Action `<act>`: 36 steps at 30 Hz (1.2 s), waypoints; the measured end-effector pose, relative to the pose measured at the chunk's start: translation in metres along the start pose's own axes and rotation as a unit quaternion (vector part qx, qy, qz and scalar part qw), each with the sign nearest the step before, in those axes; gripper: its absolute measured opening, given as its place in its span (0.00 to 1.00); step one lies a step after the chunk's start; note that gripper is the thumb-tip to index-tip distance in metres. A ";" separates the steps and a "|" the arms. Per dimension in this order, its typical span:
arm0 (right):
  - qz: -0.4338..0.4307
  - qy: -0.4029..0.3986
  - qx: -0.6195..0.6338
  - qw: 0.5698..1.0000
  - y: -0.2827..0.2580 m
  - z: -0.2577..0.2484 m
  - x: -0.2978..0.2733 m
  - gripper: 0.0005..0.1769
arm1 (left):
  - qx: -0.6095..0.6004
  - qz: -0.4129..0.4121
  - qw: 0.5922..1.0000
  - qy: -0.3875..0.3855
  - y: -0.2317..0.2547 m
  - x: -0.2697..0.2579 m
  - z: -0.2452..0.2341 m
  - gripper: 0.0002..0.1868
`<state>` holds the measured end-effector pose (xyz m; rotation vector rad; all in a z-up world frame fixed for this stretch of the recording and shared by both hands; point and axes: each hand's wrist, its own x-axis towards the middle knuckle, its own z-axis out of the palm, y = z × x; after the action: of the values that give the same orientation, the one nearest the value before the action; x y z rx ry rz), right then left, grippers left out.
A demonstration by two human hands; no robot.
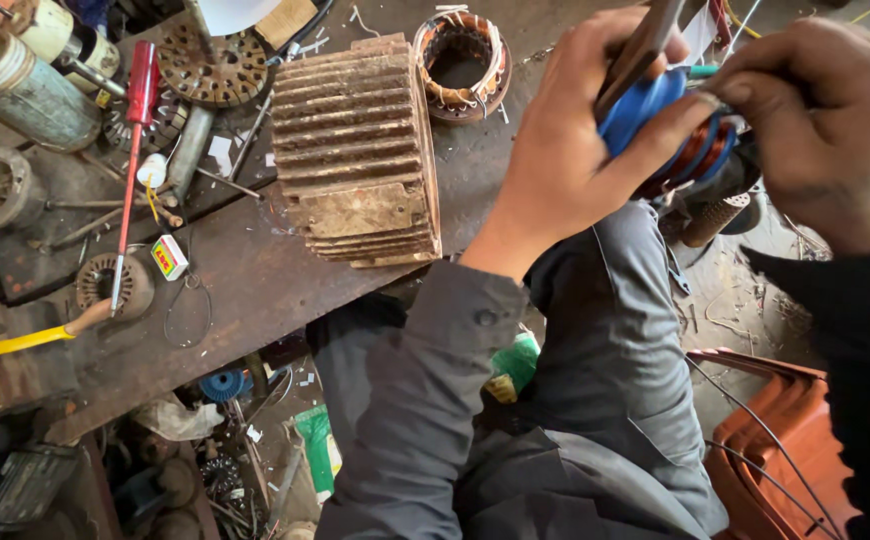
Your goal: The person winds copper wire around a blue plastic bobbin using a metal tool to guide the wire. They use pliers to cut the wire and tie it off with a white string.
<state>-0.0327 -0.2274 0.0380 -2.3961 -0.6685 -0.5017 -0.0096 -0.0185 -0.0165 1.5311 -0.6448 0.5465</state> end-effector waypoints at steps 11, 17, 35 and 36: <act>0.201 0.013 0.469 0.860 0.022 0.081 -0.018 0.06 | -0.134 -0.010 0.991 -0.001 0.000 -0.002 -0.011 0.21; 0.231 0.100 0.531 0.809 0.030 0.111 -0.031 0.06 | -0.094 0.014 0.995 0.036 -0.005 -0.001 -0.008 0.20; 0.140 0.108 0.081 0.981 -0.049 0.109 -0.052 0.06 | 0.006 -0.046 0.983 0.177 -0.012 -0.004 0.001 0.19; 0.135 0.093 0.069 0.984 -0.058 0.102 -0.053 0.06 | 0.011 -0.039 0.982 0.183 -0.014 -0.004 0.003 0.18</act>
<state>-0.0890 -0.1407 -0.0385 -2.2297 -0.2796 -0.5364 -0.0031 -0.0213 -0.0290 1.4211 -0.2942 0.7540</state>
